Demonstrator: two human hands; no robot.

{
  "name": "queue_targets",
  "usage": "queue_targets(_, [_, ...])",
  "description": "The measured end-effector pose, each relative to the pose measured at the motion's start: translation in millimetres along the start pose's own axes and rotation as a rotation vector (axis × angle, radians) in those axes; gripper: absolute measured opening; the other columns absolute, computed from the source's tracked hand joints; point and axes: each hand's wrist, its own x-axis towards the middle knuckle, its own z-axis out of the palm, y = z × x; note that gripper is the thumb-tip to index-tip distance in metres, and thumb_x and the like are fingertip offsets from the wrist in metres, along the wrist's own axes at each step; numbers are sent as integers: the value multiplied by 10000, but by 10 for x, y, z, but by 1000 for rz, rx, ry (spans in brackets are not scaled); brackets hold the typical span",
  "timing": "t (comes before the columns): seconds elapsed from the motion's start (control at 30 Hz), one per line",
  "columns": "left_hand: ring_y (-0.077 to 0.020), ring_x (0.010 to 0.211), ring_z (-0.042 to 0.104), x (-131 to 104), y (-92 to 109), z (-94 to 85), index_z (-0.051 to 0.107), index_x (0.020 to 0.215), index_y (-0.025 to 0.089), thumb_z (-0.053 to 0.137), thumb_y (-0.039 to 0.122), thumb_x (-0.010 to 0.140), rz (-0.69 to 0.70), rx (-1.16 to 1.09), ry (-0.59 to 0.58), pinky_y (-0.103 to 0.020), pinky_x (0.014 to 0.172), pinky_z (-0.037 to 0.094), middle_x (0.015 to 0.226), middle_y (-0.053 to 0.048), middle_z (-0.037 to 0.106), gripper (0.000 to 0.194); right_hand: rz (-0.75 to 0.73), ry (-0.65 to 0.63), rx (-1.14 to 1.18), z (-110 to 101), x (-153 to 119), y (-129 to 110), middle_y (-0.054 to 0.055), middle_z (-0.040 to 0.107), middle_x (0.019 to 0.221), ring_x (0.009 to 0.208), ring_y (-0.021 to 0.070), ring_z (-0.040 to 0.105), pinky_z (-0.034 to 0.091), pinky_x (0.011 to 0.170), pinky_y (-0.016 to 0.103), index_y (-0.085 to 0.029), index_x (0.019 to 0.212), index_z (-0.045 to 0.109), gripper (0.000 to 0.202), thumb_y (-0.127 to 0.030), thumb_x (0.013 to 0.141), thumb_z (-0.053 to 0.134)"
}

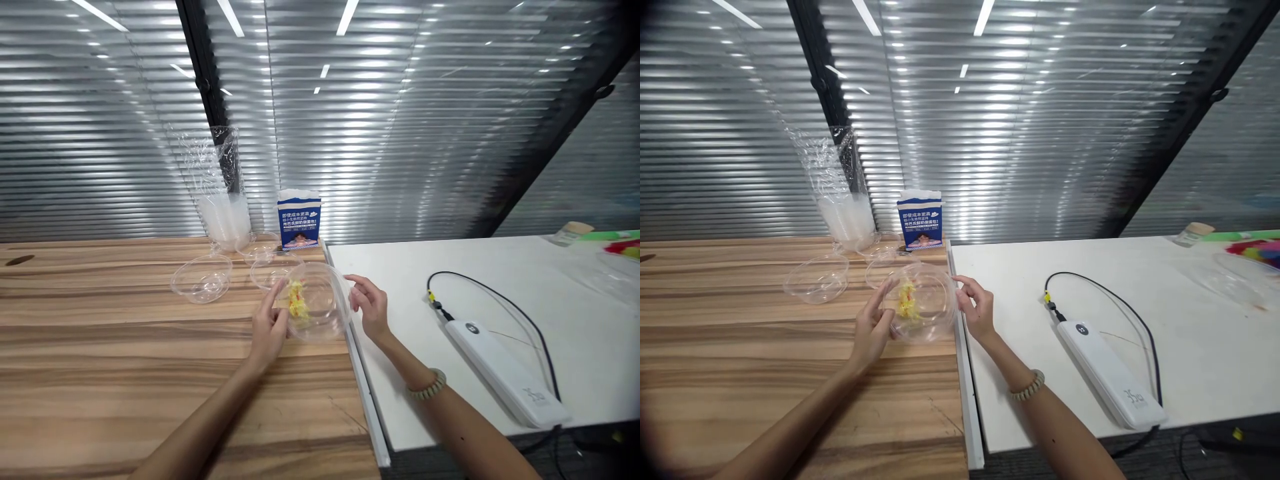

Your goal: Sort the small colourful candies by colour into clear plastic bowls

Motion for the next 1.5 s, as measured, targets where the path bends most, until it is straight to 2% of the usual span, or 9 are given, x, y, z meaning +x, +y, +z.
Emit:
queue_targets(0.1, [-42, 390, 430, 24, -6, -39, 550, 1296, 192, 458, 160, 771, -11, 68, 0, -210, 371, 403, 1239, -103, 646, 533, 138, -200, 53, -43, 73, -23, -70, 402, 491, 444, 91, 378, 322, 456, 240, -130, 1024, 675, 353, -367, 790, 559])
queue_targets(0.23, [-150, 655, 637, 63, -21, -88, 604, 1235, 181, 479, 236, 834, 96, 165, 44, -269, 563, 514, 1145, -92, 696, 424, 299, -373, 27, -23, 101, -19, -85, 358, 458, 421, 73, 328, 269, 425, 218, -101, 1067, 683, 413, -333, 744, 571])
queue_targets(0.47, [-180, 849, 659, 195, -43, -213, 562, 1263, 185, 433, 312, 924, 347, 520, 56, -326, 770, 521, 1209, -102, 654, 385, 327, -47, 73, 2, 115, 48, -104, 264, 447, 438, 58, 201, 167, 433, 224, -99, 1018, 703, 408, -285, 682, 564])
queue_targets(0.67, [-223, 934, 673, 272, -241, -248, 603, 1217, 236, 518, 296, 896, 379, 915, -50, -288, 685, 514, 1223, -81, 647, 338, 415, 234, 59, -60, 191, 98, -92, 366, 436, 432, 83, 296, 233, 419, 220, -74, 1164, 628, 551, -317, 674, 564])
queue_targets(0.9, [-169, 747, 686, 312, -263, -344, 682, 1073, 254, 477, 266, 925, 452, 930, 30, -227, 571, 452, 1012, -52, 724, 253, 486, 212, 58, 11, 154, 199, -85, 488, 431, 410, 102, 381, 323, 427, 221, -51, 1347, 457, 757, -360, 671, 599])
queue_targets(1.13, [-191, 839, 695, 250, -153, -344, 696, 1018, 224, 590, 331, 852, 741, 876, 105, -255, 692, 516, 941, -70, 741, 224, 473, 200, 100, 4, 144, 237, -82, 516, 451, 417, 110, 411, 351, 443, 231, -50, 1435, 330, 846, -382, 708, 609])
queue_targets(1.23, [-179, 746, 682, 350, 17, -425, 692, 1025, 205, 523, 288, 880, 662, 885, 276, -261, 649, 486, 910, -69, 742, 238, 452, 218, 91, -22, 152, 267, -81, 512, 451, 416, 113, 408, 346, 437, 234, -37, 1423, 346, 842, -401, 711, 610])
queue_targets(1.33, [-196, 686, 649, 666, 189, -589, 667, 1092, 186, 442, 282, 904, 390, 961, 414, -285, 601, 445, 909, -82, 732, 309, 430, 251, 68, -46, 155, 288, -86, 494, 448, 417, 110, 396, 338, 437, 233, -31, 1406, 370, 816, -407, 717, 595])
queue_targets(1.5, [-283, 1004, 615, 1337, 186, -835, 660, 1106, 145, 426, 98, 778, 227, 1304, -67, -366, 834, 446, 1073, -143, 692, 406, 404, 270, 18, -63, 161, 297, -93, 476, 445, 415, 105, 379, 328, 443, 232, -33, 1403, 381, 784, -403, 738, 568])
